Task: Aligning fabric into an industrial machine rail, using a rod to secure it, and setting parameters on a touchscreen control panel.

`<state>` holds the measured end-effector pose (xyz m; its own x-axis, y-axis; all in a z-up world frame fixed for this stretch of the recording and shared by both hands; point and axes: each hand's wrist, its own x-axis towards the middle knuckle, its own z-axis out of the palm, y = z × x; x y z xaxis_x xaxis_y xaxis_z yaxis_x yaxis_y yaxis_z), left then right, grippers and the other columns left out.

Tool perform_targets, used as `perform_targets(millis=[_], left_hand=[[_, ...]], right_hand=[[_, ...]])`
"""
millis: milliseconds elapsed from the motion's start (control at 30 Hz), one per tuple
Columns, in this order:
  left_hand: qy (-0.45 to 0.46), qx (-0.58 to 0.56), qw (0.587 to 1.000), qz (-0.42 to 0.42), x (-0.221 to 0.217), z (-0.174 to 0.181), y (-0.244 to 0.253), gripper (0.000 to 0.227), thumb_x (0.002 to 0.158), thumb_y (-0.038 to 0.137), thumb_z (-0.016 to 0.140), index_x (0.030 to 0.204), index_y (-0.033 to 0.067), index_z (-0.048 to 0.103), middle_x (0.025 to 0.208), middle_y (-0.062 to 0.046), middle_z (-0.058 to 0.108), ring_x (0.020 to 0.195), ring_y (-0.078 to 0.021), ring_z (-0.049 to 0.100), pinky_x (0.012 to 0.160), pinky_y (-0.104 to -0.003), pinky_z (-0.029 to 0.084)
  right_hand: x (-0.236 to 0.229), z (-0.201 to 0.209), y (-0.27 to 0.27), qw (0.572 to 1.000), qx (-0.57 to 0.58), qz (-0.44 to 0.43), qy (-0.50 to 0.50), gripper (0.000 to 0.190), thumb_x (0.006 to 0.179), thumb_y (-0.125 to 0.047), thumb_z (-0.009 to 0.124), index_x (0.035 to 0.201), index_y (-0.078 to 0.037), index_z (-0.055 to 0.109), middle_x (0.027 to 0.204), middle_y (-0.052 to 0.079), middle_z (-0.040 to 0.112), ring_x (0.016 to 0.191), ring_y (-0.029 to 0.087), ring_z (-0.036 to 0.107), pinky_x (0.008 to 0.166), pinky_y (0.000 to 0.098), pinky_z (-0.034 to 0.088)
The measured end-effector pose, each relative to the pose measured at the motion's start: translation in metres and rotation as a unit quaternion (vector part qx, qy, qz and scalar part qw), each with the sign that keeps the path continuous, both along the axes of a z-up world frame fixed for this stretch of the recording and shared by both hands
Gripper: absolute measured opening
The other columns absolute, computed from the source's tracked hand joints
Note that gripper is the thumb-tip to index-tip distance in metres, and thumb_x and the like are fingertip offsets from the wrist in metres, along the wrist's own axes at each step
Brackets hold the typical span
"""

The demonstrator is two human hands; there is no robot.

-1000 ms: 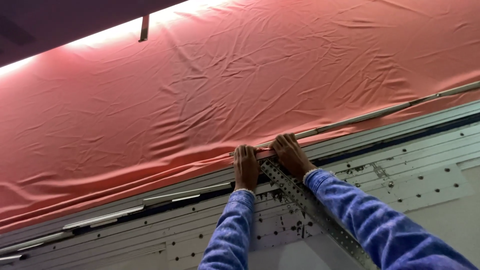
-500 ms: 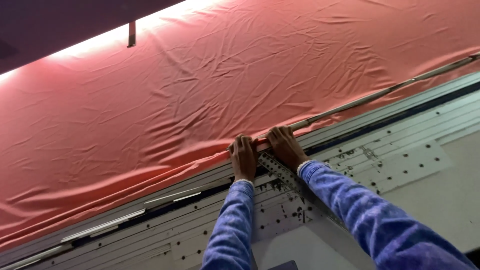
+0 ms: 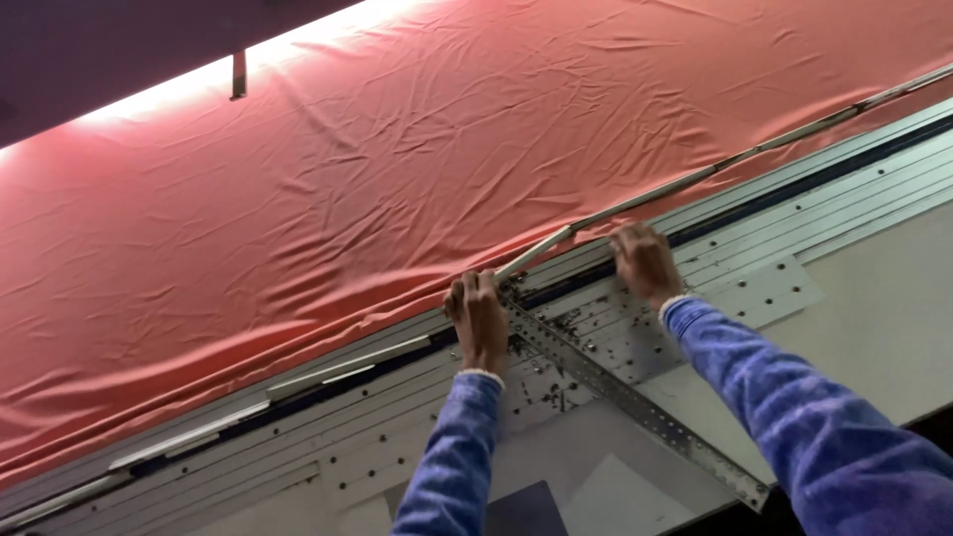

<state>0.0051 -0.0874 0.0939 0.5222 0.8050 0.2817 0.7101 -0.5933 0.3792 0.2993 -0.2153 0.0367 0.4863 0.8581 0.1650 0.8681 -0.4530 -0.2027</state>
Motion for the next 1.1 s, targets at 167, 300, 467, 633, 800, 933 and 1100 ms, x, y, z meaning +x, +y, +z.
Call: perform_targets(millis=[167,300,467,633,800,933,1100], left_hand=[[-0.019,-0.034,0.998,0.05,-0.022,0.033,-0.075,0.033,0.092,0.013,0.067,0.122,0.0263,0.064,0.112,0.003,0.059,0.108,-0.0179,0.054,0.096,-0.034,0.032],[-0.009,-0.02,1.0,-0.016,0.016,-0.002,-0.109,0.034,0.092,0.019,0.068,0.122,0.0328,0.066,0.111,0.008,0.059,0.107,-0.0124,0.054,0.096,-0.029,0.032],[-0.014,-0.074,0.995,-0.068,0.095,-0.009,-0.118,0.024,0.101,0.019,0.062,0.122,0.0295,0.065,0.111,0.005,0.059,0.111,-0.0123,0.055,0.101,-0.027,0.034],[0.001,-0.126,0.989,-0.078,0.144,-0.008,-0.12,0.023,0.1,0.026,0.063,0.123,0.0324,0.066,0.113,0.006,0.06,0.115,-0.0119,0.055,0.105,-0.029,0.035],[-0.061,-0.084,0.992,-0.077,0.247,-0.002,-0.086,0.017,0.104,0.03,0.061,0.12,0.0257,0.064,0.114,0.002,0.06,0.118,-0.0204,0.057,0.102,-0.036,0.043],[-0.012,-0.067,0.995,-0.079,0.317,-0.051,-0.051,0.028,0.106,0.037,0.059,0.13,0.0221,0.061,0.121,-0.003,0.058,0.119,-0.0237,0.056,0.104,-0.041,0.044],[0.006,-0.078,0.994,-0.075,0.329,-0.063,-0.037,0.029,0.105,0.047,0.054,0.12,0.025,0.067,0.113,0.001,0.056,0.115,-0.0193,0.055,0.099,-0.037,0.048]], right_hand=[[0.081,0.016,-0.027,1.0,0.018,-0.019,0.0,0.02,0.111,-0.025,0.054,0.127,-0.021,0.065,0.125,0.001,0.066,0.123,0.025,0.065,0.105,0.0454,0.05],[0.155,-0.002,-0.027,0.999,0.003,0.024,-0.03,0.025,0.113,-0.028,0.054,0.133,-0.02,0.066,0.128,0.005,0.067,0.126,0.026,0.065,0.105,0.0475,0.051],[0.195,-0.002,-0.009,0.992,-0.039,0.112,-0.039,0.024,0.111,-0.036,0.052,0.127,-0.026,0.067,0.133,0.001,0.066,0.13,0.025,0.063,0.112,0.0452,0.047],[0.207,-0.019,0.004,0.985,-0.053,0.158,-0.034,0.027,0.113,-0.04,0.045,0.128,-0.032,0.066,0.132,0.001,0.068,0.129,0.024,0.065,0.115,0.0424,0.044],[0.217,-0.049,0.018,0.987,-0.013,0.155,-0.032,0.032,0.103,-0.018,0.051,0.123,-0.034,0.07,0.116,0.0,0.068,0.114,0.024,0.07,0.099,0.0391,0.056],[0.214,-0.038,0.015,0.989,-0.019,0.146,-0.029,0.032,0.097,-0.015,0.054,0.118,-0.032,0.07,0.115,0.0,0.067,0.113,0.026,0.069,0.096,0.0386,0.058],[0.212,-0.029,0.016,0.982,-0.016,0.169,-0.08,0.031,0.091,-0.012,0.057,0.115,-0.027,0.068,0.114,-0.002,0.064,0.114,0.025,0.068,0.092,0.0363,0.059]])
